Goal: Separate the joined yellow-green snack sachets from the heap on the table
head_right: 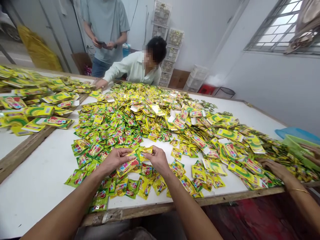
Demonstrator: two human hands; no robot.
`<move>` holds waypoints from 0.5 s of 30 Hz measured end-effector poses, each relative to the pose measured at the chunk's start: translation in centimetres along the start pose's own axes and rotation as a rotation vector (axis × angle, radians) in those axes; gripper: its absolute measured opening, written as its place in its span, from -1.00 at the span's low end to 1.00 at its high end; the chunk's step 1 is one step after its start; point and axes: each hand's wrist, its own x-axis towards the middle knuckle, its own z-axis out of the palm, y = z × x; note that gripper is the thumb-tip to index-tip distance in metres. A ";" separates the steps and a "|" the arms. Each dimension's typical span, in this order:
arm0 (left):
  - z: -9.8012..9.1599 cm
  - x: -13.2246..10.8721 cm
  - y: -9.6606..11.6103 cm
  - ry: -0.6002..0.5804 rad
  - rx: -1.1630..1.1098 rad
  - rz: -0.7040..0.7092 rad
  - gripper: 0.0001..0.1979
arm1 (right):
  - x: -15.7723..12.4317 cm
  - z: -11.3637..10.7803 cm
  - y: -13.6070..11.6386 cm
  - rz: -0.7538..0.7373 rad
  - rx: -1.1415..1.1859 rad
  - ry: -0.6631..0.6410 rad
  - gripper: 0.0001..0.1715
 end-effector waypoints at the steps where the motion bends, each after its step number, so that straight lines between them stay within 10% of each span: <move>1: 0.0 -0.1 0.1 -0.014 0.005 0.005 -0.58 | 0.2 -0.3 -0.1 -0.001 -0.102 -0.013 -0.69; 15: -0.1 -0.3 -0.1 -0.038 0.173 0.108 -0.68 | 1.5 -0.7 -1.7 0.066 -0.369 -0.237 -0.81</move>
